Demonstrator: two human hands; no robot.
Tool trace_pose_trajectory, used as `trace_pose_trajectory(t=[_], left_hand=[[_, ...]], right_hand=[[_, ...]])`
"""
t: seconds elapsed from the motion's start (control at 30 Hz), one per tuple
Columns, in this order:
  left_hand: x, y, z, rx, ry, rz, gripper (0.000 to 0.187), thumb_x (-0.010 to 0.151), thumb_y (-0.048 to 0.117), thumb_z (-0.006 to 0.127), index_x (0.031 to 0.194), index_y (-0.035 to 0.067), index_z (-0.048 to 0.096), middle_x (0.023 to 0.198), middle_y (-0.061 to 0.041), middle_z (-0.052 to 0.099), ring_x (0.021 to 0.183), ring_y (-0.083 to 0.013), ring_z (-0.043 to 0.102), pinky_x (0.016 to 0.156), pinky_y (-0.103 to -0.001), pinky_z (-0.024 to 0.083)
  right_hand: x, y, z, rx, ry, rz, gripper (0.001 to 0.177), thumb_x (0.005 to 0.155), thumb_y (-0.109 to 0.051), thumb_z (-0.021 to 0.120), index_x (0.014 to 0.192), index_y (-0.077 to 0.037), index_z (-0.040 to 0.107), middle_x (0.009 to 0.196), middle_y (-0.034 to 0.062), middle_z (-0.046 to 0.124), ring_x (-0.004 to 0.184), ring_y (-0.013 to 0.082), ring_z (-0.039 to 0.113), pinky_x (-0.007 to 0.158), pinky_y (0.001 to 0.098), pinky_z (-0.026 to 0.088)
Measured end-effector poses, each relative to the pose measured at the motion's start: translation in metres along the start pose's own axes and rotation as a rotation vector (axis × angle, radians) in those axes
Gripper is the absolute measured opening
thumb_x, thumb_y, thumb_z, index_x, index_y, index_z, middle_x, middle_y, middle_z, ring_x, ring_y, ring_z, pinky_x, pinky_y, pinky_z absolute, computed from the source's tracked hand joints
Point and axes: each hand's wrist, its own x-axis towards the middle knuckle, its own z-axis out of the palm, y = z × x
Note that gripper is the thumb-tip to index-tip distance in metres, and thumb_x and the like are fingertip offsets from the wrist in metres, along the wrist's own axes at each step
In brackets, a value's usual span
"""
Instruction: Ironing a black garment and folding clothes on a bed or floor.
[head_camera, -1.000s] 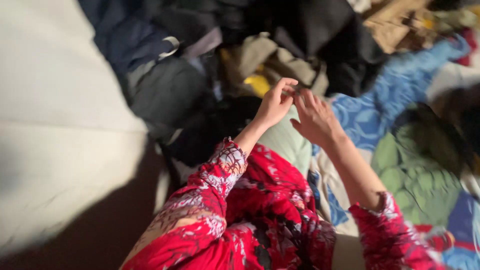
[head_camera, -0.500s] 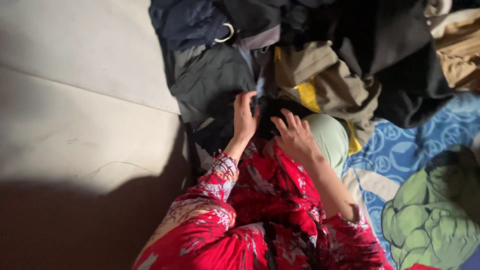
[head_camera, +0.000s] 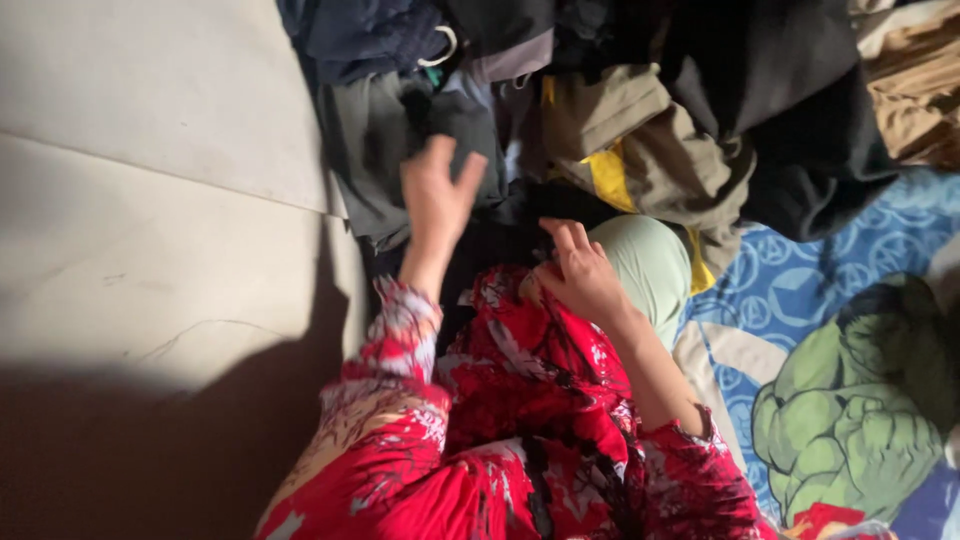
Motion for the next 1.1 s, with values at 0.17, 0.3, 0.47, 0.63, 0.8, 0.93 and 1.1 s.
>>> trace_pose_trajectory(t=[0.17, 0.3, 0.47, 0.63, 0.8, 0.93, 1.1], left_hand=[[-0.038, 0.130, 0.021, -0.425, -0.273, 0.310, 0.020, 0.093, 0.021, 0.076, 0.108, 0.008, 0.071, 0.101, -0.008, 0.074, 0.093, -0.0307, 0.071, 0.084, -0.043, 0.055], [-0.045, 0.199, 0.045, -0.516, -0.370, 0.628, 0.034, 0.093, 0.025, 0.079, 0.123, 0.012, 0.069, 0.119, -0.004, 0.067, 0.113, -0.0259, 0.064, 0.100, -0.041, 0.050], [-0.018, 0.271, 0.035, -0.645, -0.241, 0.753, 0.069, 0.086, 0.037, 0.078, 0.141, 0.011, 0.047, 0.135, -0.011, 0.053, 0.126, -0.0324, 0.054, 0.110, -0.049, 0.041], [-0.051, 0.266, 0.159, -0.383, -0.203, 0.710, 0.073, 0.088, 0.015, 0.075, 0.154, 0.020, 0.045, 0.140, -0.001, 0.058, 0.128, -0.0229, 0.057, 0.110, -0.041, 0.040], [-0.052, 0.321, 0.189, -0.369, -0.583, 0.879, 0.052, 0.070, 0.017, 0.084, 0.118, 0.016, 0.065, 0.108, -0.005, 0.065, 0.106, -0.0296, 0.062, 0.087, -0.047, 0.046], [-0.078, 0.356, 0.245, -0.242, -0.802, 1.054, 0.035, 0.066, 0.016, 0.085, 0.097, 0.013, 0.071, 0.097, -0.011, 0.067, 0.094, -0.0356, 0.065, 0.077, -0.051, 0.048], [-0.108, 0.400, 0.289, -0.203, -0.578, 1.225, 0.022, 0.076, 0.004, 0.072, 0.098, 0.006, 0.068, 0.097, -0.015, 0.066, 0.096, -0.0390, 0.063, 0.084, -0.050, 0.048]], right_hand=[[-0.001, 0.002, -0.006, 1.023, 0.333, -0.382, 0.030, 0.105, -0.036, 0.058, 0.126, -0.015, 0.062, 0.118, 0.0076, 0.063, 0.105, 0.0206, 0.059, 0.098, 0.0331, 0.045], [-0.005, 0.003, -0.017, 1.808, 0.638, -0.735, 0.029, 0.115, -0.042, 0.052, 0.121, -0.017, 0.064, 0.109, 0.0011, 0.067, 0.100, 0.0120, 0.057, 0.100, 0.0262, 0.043], [-0.066, 0.008, -0.199, 1.572, 0.977, -0.367, 0.030, 0.109, -0.028, 0.041, 0.132, -0.009, 0.046, 0.118, 0.0056, 0.047, 0.103, 0.0196, 0.043, 0.093, 0.0321, 0.037], [-0.236, 0.008, -0.331, 0.903, 0.929, 0.016, 0.050, 0.120, -0.055, 0.044, 0.130, -0.010, 0.063, 0.105, 0.0028, 0.065, 0.087, 0.0181, 0.060, 0.072, 0.0305, 0.040], [-0.448, 0.025, -0.358, 0.710, 1.203, 0.533, 0.049, 0.122, -0.042, 0.033, 0.129, 0.001, 0.057, 0.113, 0.0137, 0.067, 0.097, 0.0309, 0.065, 0.080, 0.0384, 0.047], [-0.495, -0.032, -0.311, 0.534, 1.236, 0.628, 0.047, 0.122, -0.050, 0.041, 0.126, -0.008, 0.061, 0.113, 0.0070, 0.069, 0.098, 0.0268, 0.069, 0.071, 0.0355, 0.049], [-0.557, -0.027, -0.254, 0.825, 1.572, 0.697, 0.039, 0.118, -0.045, 0.060, 0.132, -0.009, 0.064, 0.113, 0.0056, 0.074, 0.092, 0.0239, 0.071, 0.076, 0.0339, 0.056]])
